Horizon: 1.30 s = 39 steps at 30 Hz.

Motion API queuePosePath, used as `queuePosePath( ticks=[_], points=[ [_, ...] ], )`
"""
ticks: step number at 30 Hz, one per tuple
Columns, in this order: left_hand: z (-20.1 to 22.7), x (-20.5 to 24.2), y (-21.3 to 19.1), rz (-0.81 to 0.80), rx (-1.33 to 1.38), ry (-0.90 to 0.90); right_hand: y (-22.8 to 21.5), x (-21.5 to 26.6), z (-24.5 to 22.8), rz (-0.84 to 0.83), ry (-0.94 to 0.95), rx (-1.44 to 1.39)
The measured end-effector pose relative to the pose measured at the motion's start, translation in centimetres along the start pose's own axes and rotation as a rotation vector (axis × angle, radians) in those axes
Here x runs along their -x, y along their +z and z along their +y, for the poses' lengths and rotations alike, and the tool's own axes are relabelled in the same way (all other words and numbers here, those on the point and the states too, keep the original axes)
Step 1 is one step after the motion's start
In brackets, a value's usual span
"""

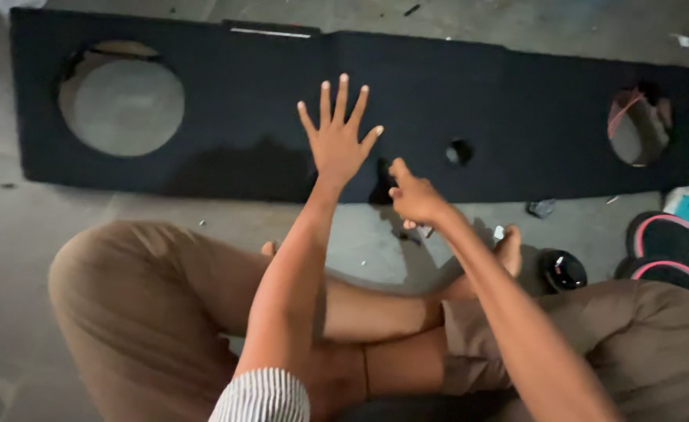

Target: The person sits on the floor and uses a utility knife to cut and refine a circular hole in a black speaker box. They then insert a small black circular component into the hole and place it on the box.

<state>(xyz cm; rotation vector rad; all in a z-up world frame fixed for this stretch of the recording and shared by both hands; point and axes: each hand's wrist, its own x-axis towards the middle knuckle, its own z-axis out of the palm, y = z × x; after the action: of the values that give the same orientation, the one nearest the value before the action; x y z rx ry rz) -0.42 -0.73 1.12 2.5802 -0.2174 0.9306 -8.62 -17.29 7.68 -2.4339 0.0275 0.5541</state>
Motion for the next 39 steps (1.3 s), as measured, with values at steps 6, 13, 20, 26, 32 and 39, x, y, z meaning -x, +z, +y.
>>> queuePosePath(
  ticks=[6,13,20,26,32,39],
  points=[
    [0.0,0.1,-0.1,-0.015,0.02,-0.003,0.6,1.0,1.7,0.004,-0.047,-0.21],
    [-0.3,0.0,-0.4,0.082,-0.001,0.055,-2.2,1.4,4.2,0.198,-0.09,-0.47],
    [1.4,1.0,-1.2,-0.072,0.126,0.22,-1.4,1.4,4.3,0.354,-0.017,-0.494],
    [3.2,1.3,-2.4,-0.17,0.083,0.205,-1.4,1.0,4.1,0.343,0.024,-0.563],
    [1.8,1.2,-3.1,-0.407,0.22,0.242,-1.3,1.0,4.5,0.345,0.014,-0.592],
    [0.3,-0.3,-2.9,-0.6,0.231,0.312,-1.2,1.4,3.6,0.29,-0.013,-0.517]
  ],
)
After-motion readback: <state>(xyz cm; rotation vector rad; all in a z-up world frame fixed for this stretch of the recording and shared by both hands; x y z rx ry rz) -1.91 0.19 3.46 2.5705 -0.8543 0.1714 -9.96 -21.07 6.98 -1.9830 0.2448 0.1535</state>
